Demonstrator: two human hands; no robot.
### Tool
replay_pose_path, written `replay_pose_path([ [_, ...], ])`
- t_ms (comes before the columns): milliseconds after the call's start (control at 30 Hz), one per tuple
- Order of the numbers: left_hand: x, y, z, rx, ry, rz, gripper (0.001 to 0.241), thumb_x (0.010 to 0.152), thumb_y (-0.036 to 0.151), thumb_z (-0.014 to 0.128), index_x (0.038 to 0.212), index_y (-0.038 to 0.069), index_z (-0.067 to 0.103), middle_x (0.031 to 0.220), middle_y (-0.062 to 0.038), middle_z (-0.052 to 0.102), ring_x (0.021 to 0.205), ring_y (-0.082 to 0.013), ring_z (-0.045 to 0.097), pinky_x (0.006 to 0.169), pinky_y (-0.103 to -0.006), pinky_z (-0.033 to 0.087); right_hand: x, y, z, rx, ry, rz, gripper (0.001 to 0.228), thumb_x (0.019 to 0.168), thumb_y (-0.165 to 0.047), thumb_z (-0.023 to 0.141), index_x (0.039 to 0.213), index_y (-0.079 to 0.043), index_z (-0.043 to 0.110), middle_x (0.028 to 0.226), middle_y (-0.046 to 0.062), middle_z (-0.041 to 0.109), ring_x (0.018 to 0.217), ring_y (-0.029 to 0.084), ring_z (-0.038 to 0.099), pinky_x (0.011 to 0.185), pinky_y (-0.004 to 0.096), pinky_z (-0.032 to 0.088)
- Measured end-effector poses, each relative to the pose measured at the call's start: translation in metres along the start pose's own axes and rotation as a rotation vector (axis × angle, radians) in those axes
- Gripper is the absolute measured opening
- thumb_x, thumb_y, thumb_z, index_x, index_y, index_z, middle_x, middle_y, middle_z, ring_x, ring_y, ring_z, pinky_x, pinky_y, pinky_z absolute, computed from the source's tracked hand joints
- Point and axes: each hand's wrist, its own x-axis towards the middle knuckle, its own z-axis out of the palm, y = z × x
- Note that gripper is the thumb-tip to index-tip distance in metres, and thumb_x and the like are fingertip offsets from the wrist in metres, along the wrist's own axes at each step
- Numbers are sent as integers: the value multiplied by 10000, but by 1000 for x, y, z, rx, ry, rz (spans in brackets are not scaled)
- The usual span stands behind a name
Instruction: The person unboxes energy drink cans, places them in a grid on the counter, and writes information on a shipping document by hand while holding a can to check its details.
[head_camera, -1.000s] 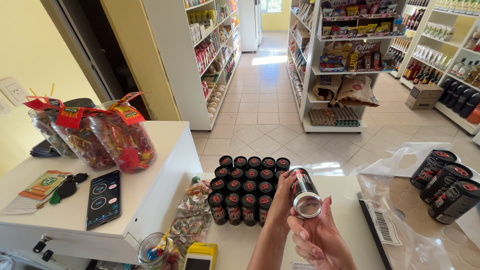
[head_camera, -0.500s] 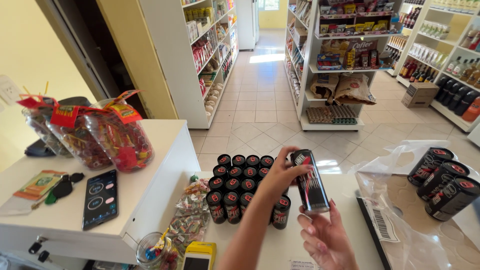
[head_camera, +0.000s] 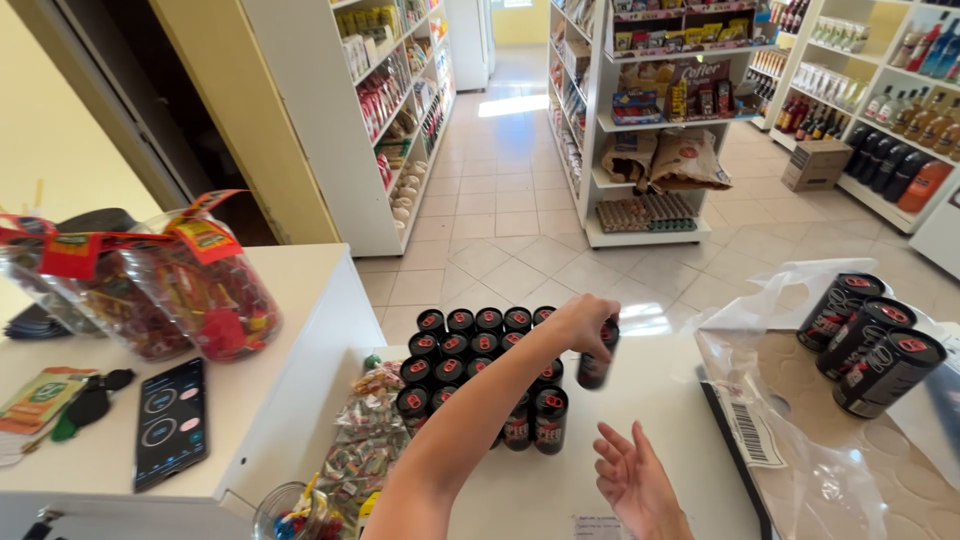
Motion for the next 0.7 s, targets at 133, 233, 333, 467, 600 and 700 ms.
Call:
replay_pose_path([
  [133,42,-45,30,154,8,24,543,620,216,913,1044,80,601,1019,-146,713,945,-331,688,764,-435,583,-9,3,-39,-98,188,-59,351,1031,-431,559,1217,-138,612,864,59,608,539,138,423,437,264,297],
  [233,69,-84,56,142,98,18,579,573,297,915,1009,84,600,980,-170,712,917,-365,692,699,-479,567,-18,-2,-60,-147,314,-55,295,1030,-358,560,1210,-125,580,832,97,570,502,185,368,414,308,222],
  [333,75,-96,67,160,74,-51,616,610,315,939,1071,99,593,994,-118,696,929,-331,668,694,-461,552,-35,-4,-67,-167,387,-131,309,1034,-294,575,1226,-52,585,853,165,546,562,249,384,476,312,281],
  [467,76,-99,66,152,76,-69,555,660,291,941,1021,94,569,916,-85,695,852,-296,665,743,-431,545,-29,0,-96,-199,366,-143,280,1070,-236,509,1242,-20,561,850,196,519,559,283,367,486,350,285],
  [600,87,-107,75,177,70,-129,593,656,291,949,1057,114,551,971,-80,693,988,-315,649,945,-541,456,-17,9,-122,-287,341,-162,314,1058,-175,518,1279,40,580,861,251,616,535,307,478,478,359,384],
  [700,76,-80,61,238,48,-176,753,698,417,930,1242,114,506,1184,-126,632,1165,-333,601,1034,-701,336,-1,21,-139,-381,438,-222,287,1024,-102,539,1249,65,603,836,295,660,486,310,489,443,336,383],
])
